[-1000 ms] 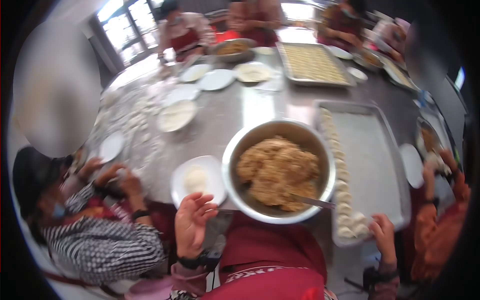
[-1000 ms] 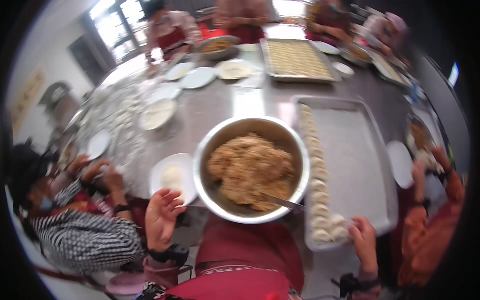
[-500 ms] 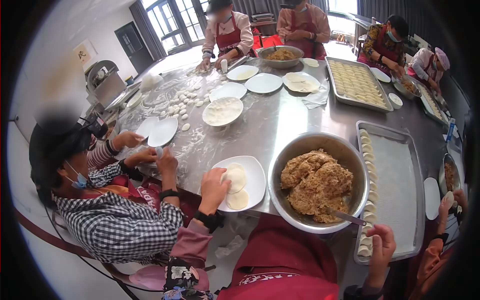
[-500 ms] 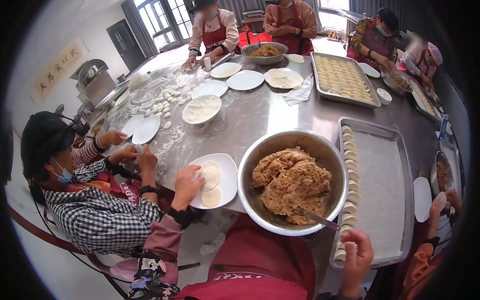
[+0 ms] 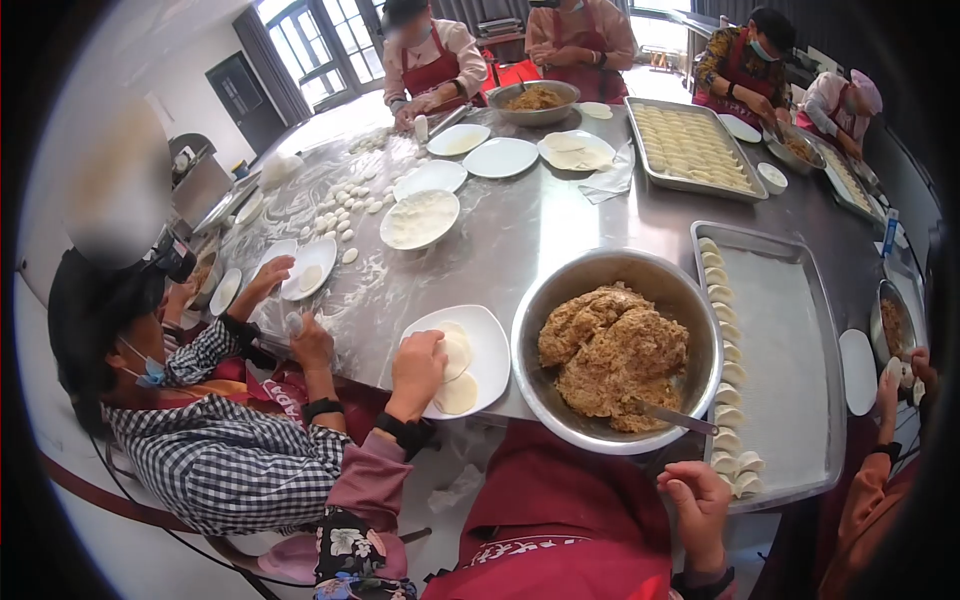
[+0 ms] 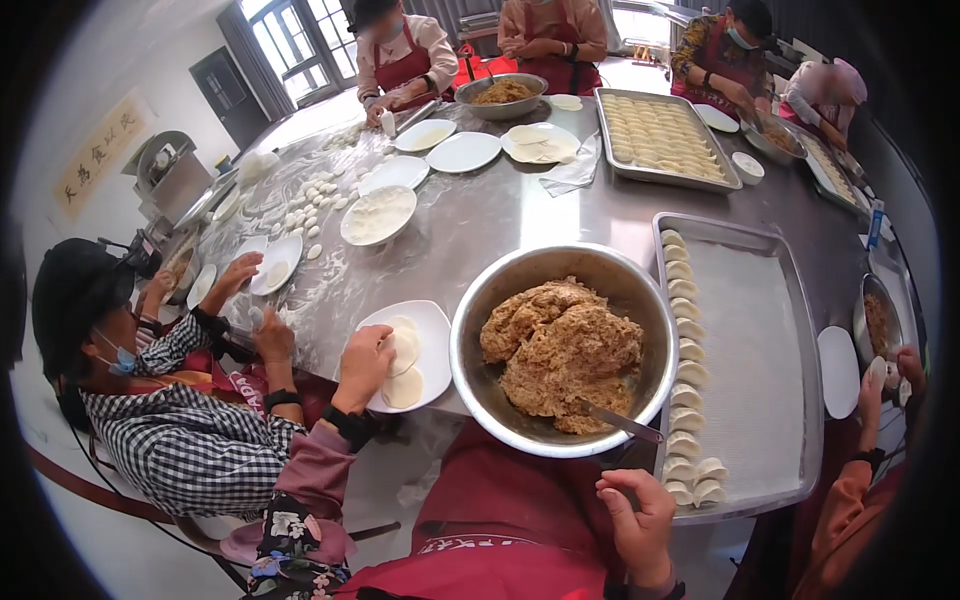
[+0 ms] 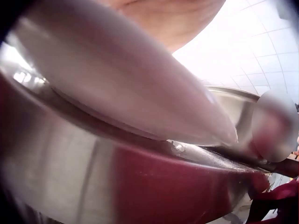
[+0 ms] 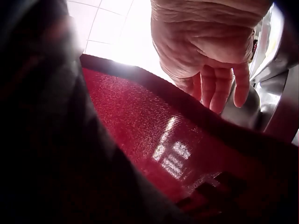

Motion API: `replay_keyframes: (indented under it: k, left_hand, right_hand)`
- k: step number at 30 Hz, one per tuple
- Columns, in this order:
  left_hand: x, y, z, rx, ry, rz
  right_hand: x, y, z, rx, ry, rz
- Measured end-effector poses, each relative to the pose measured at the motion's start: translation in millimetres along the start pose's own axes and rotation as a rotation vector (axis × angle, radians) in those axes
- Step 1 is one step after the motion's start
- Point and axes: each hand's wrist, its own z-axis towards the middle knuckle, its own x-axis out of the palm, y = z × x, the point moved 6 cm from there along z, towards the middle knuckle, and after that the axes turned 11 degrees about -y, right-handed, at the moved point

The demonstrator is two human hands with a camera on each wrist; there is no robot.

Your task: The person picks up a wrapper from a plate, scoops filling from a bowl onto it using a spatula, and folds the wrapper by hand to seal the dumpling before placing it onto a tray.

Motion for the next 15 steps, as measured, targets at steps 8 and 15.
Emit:
replay_keyframes:
  k: [8,15]
  left_hand:
    - [1.8,13.3,6.4,-0.280,0.179,-0.025]
    - [9.6,18.3,3.3,-0.202,0.156,-0.033]
  right_hand:
    - [2.9,-16.1,-2.1,0.011,0.077,0.021]
    - [5.8,-14.5,-4.5,0.045,0.119,0.017]
